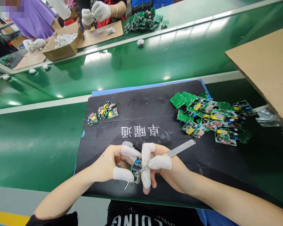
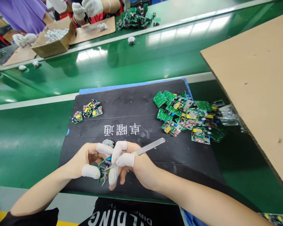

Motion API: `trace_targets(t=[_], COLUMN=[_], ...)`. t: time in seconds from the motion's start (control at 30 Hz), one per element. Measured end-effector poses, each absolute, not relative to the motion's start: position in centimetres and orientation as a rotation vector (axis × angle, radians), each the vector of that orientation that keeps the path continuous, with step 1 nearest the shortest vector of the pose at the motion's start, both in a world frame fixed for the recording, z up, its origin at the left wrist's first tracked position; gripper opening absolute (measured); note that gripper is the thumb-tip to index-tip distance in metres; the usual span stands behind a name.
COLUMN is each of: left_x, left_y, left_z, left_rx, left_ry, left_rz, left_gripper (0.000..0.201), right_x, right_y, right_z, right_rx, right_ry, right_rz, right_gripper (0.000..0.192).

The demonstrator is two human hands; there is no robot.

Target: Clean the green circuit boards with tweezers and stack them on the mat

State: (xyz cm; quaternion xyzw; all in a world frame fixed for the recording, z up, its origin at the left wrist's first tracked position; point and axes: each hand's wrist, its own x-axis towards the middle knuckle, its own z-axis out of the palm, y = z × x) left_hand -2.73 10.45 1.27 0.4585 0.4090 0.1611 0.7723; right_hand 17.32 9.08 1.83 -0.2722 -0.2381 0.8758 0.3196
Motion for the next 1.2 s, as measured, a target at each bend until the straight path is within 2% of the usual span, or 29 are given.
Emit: trace_targets(t=[0.2, 0.37, 0.67, 0.9, 1.2], left_x=[-3.0, -3.8, -3.7, -4.1, -4.7], left_y=[10.4, 11.0, 11.9, 12.1, 12.4], left_z=[2.3, 2.5, 1.8, 1.6, 2.0], left_rx=[1.219, 1.644, 2.012, 2.029, 1.985], left_ry=[1.006, 1.11, 1.187, 1.189, 1.201], left_rz=[0.47, 0.697, 0.703, 0.57, 0.607], left_gripper=[0.046, 0.048, 0.049, 0.049, 0.052], right_x=[17.4, 17.4, 17.2, 17.2, 16.9], right_y=[9.2, 9.0, 9.0, 8.9, 8.7], right_z=[1.5, 1.4, 1.5, 1.2, 0.7], right_rx=[-0.716, -0.824, -1.091, -1.152, -1.242], right_ry=[-0.727, -0.963, -1.608, -1.587, -1.407], right_rz=[2.23, 2.001, 1.551, 1.596, 1.694], right_gripper=[0.004, 0.002, 0.013, 0.014, 0.011])
